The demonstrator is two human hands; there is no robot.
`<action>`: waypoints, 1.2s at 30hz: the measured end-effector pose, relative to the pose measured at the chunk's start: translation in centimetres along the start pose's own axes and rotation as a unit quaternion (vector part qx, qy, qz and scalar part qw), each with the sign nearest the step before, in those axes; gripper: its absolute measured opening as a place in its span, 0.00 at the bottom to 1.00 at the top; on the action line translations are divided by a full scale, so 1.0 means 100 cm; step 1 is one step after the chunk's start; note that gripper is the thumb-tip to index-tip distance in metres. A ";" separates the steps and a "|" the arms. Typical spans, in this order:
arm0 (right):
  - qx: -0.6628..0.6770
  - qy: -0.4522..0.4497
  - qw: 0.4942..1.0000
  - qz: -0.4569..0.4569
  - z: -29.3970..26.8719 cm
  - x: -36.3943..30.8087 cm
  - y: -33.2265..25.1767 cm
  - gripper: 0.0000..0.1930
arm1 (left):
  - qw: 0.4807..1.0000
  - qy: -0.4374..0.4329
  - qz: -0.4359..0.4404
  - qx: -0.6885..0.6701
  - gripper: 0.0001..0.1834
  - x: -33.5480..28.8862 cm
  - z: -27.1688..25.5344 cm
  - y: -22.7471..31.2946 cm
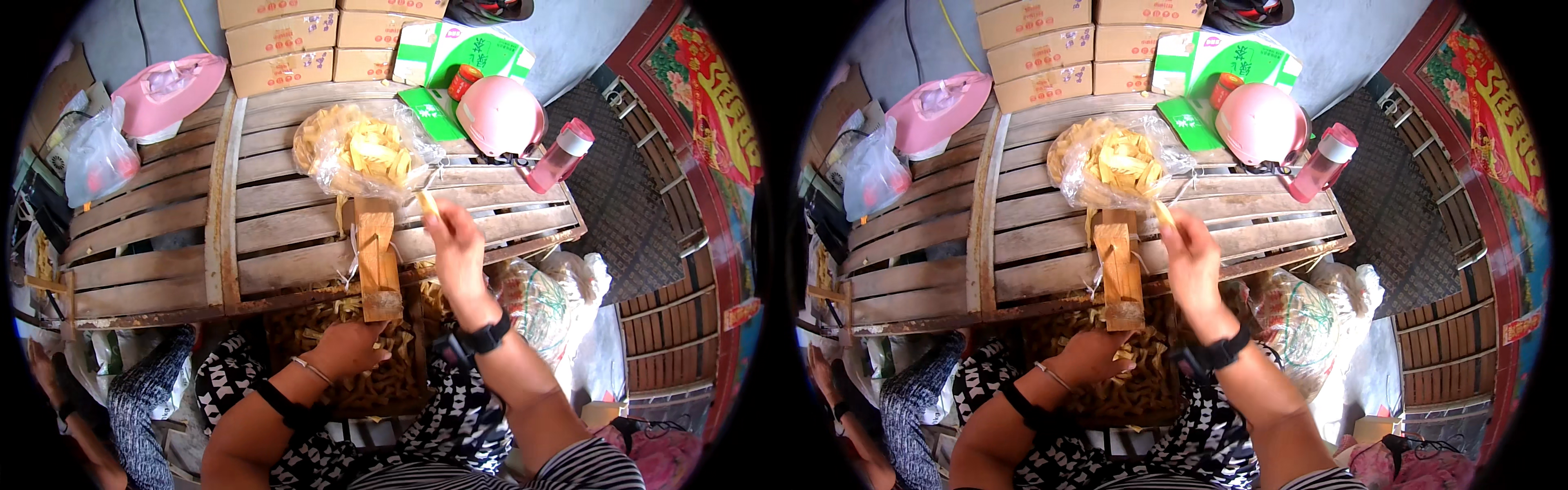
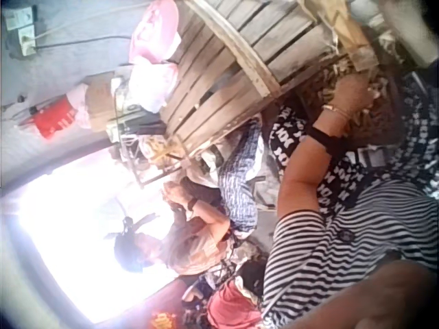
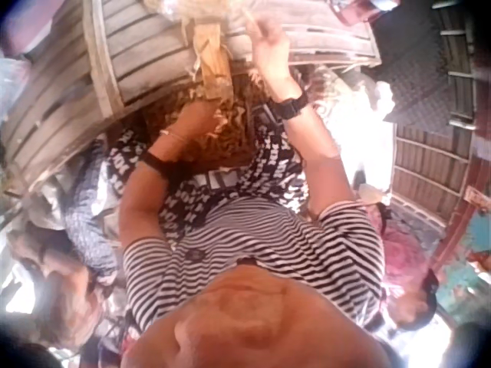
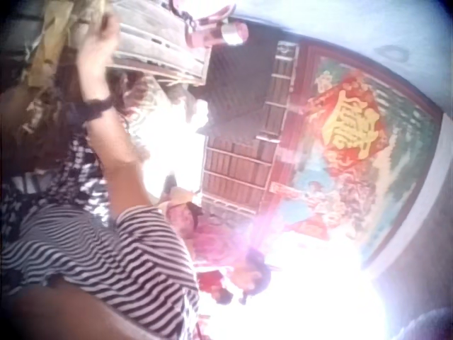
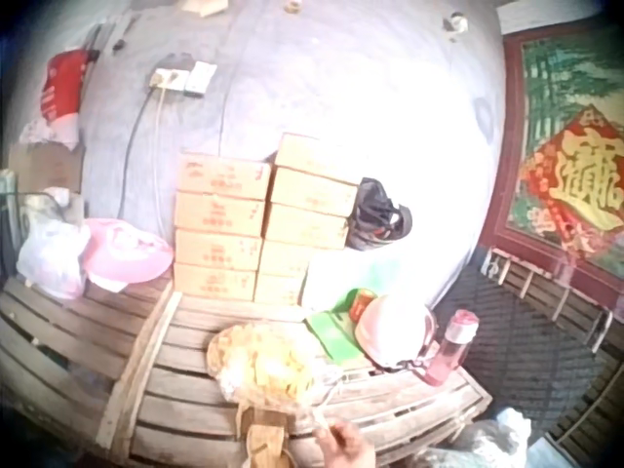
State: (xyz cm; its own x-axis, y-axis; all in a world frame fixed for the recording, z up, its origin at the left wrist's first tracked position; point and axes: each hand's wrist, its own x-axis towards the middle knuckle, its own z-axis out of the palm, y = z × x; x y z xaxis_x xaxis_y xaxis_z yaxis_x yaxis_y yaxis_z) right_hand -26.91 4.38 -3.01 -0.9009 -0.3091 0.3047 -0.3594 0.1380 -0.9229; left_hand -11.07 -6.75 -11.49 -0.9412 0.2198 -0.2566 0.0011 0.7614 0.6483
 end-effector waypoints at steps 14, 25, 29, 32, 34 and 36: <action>-0.138 -0.416 0.898 -0.031 -0.064 0.046 -0.010 0.07 | 0.993 0.036 -0.104 0.034 0.24 -0.016 -0.007 0.015; -0.362 -0.465 0.790 0.170 -0.154 -0.017 0.231 0.27 | 0.991 -0.081 0.080 0.072 0.26 0.005 0.029 0.014; -0.361 -0.453 0.806 0.118 -0.111 -0.017 0.250 0.24 | 0.991 -0.073 0.086 0.067 0.24 0.013 0.030 0.024; -0.327 -0.454 0.827 0.047 -0.099 -0.025 0.241 0.19 | 0.986 -0.067 0.134 0.073 0.23 0.019 0.038 0.023; -0.367 -0.443 0.817 -0.041 -0.109 -0.046 0.255 0.15 | 0.984 -0.082 0.133 0.088 0.22 0.023 0.036 0.028; -0.387 -0.431 0.813 -0.056 -0.124 -0.052 0.251 0.11 | 0.984 -0.089 0.129 0.090 0.21 0.024 0.034 0.031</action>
State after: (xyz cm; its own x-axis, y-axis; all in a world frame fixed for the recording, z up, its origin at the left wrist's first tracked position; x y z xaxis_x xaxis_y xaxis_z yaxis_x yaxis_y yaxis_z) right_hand -34.26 21.10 -24.83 -0.4666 -0.8592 -0.2101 -0.7732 0.5115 -0.3747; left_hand -12.18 -1.75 -12.55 -0.8278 0.5109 -0.2319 0.3070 0.7584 0.5750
